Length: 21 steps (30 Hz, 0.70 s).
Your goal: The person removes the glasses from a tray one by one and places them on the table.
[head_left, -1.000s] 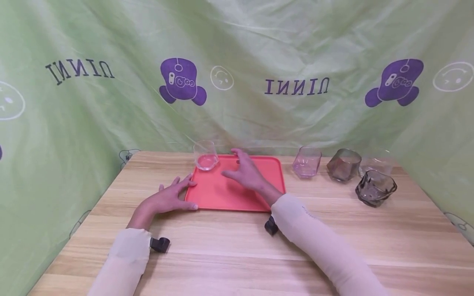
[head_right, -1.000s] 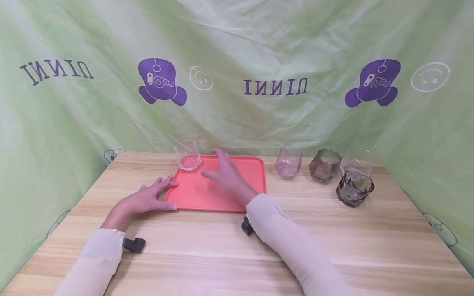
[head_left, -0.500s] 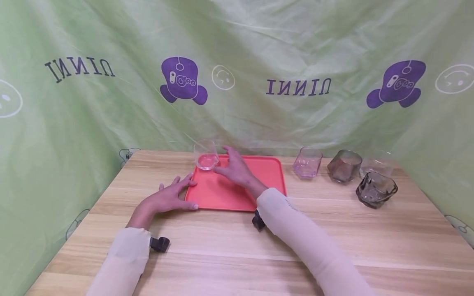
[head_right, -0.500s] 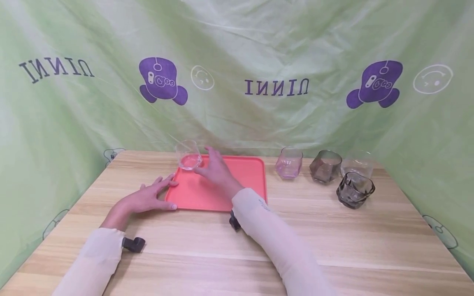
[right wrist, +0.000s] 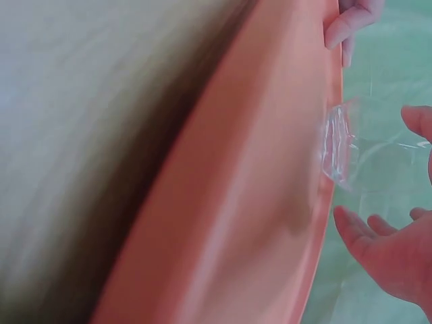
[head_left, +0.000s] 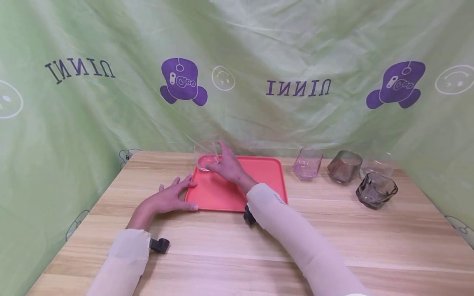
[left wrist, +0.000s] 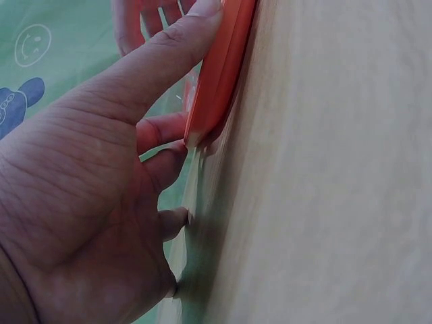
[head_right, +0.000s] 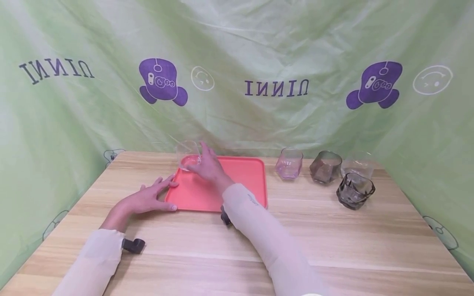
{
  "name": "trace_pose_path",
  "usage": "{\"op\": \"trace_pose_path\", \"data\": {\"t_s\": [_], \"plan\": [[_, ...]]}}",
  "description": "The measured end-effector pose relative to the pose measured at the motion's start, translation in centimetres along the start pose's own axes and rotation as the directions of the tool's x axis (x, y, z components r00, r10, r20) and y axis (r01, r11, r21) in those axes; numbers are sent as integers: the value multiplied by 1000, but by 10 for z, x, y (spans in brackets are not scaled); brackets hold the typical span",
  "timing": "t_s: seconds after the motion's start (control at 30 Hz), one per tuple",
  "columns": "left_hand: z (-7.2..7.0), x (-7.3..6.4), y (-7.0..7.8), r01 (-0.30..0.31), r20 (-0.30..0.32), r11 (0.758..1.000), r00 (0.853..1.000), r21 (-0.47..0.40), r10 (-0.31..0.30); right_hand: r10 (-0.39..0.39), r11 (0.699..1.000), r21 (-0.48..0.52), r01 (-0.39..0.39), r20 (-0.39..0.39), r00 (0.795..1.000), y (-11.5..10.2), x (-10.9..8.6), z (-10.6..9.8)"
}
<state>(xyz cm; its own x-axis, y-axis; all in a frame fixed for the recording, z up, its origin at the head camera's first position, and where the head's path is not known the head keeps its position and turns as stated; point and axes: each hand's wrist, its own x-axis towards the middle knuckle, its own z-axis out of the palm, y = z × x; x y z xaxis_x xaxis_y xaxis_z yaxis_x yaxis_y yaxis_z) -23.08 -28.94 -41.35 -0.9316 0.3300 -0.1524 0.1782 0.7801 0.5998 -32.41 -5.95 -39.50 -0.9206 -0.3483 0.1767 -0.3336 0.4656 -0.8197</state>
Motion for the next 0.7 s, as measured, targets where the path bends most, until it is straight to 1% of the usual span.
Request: {"op": "trace_pose_path", "data": {"t_s": [0.17,0.33,0.53,0.7], "plan": [[-1,-1,-1,-17,-4,1000,1000,7,17,7,998,58,-7,-12,1000,-1,6,7],[-1,-1,0,-25,-10,1000,1000,14,25,29,999,46,-28,-8,1000,-3,9,9],[-1,-3,4,-25,-15,1000,1000,-1,25,32,998,44,-33,3,999,-5,12,10],[-1,-3,3,-19,-15,1000,1000,4,19,58,996,67,-58,-1,998,-4,14,13]]}}
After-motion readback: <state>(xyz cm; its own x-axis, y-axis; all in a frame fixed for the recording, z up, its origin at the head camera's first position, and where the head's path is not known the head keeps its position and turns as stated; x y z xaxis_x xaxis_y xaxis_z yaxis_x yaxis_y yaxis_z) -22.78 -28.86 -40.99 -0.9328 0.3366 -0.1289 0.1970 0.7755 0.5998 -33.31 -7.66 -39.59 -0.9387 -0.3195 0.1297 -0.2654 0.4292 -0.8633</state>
